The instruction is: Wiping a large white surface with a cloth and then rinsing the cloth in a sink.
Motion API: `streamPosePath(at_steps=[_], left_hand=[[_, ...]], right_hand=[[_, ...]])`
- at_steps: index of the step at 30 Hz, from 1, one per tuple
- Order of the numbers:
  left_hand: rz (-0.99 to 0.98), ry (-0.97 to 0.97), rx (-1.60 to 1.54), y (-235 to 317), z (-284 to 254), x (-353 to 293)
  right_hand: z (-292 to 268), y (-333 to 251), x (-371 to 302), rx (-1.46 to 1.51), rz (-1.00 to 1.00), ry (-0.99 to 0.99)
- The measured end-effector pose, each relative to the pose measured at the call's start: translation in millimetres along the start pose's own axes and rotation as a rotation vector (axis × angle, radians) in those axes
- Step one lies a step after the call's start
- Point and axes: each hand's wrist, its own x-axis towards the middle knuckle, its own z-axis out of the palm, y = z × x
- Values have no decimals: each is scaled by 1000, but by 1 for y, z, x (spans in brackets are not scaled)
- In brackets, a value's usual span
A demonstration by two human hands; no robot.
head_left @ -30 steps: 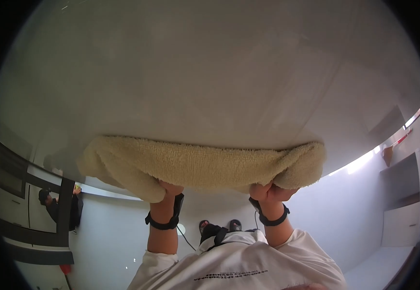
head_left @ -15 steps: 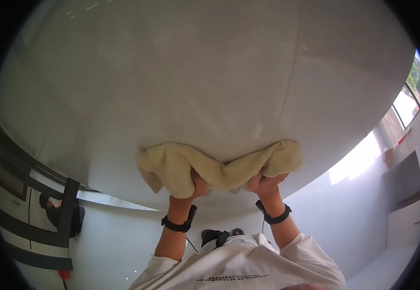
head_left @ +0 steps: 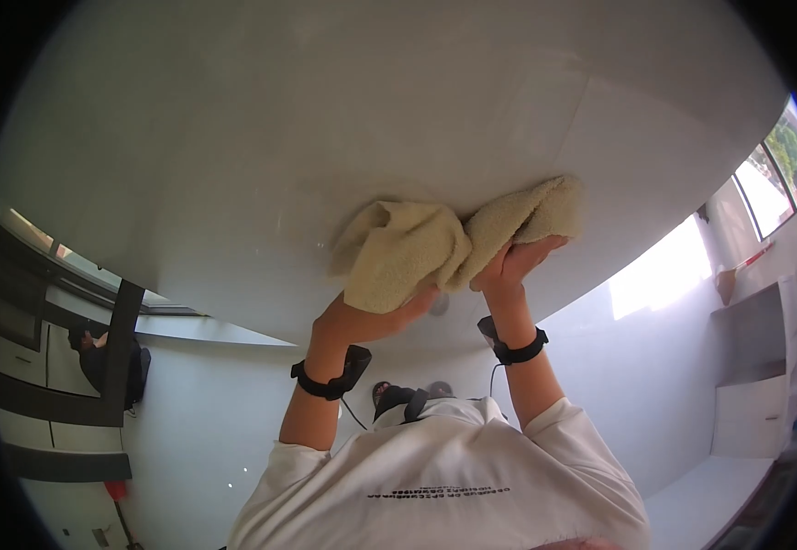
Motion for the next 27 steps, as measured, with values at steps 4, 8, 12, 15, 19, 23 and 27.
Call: streamPosePath(at_steps=[4,8,12,15,19,23,27], left_hand=[[-111,-777,-78,-9,-70,-43],[15,-18,-71,91,-227,-78],[-6,60,-221,83,-224,-93],[42,117,-250,82,-222,-101],[139,156,-172,81,-241,-101],[297,188,-123,70,-235,-85],[451,200,-69,59,-248,-62]], right_hand=[[0,5,5,-176,-81,-88],[4,-9,21,-29,163,-124],[12,-34,56,15,107,-95],[13,-35,59,-59,38,-85],[16,-17,51,119,49,-32],[5,-12,42,-62,-44,-62],[16,6,34,23,29,45]])
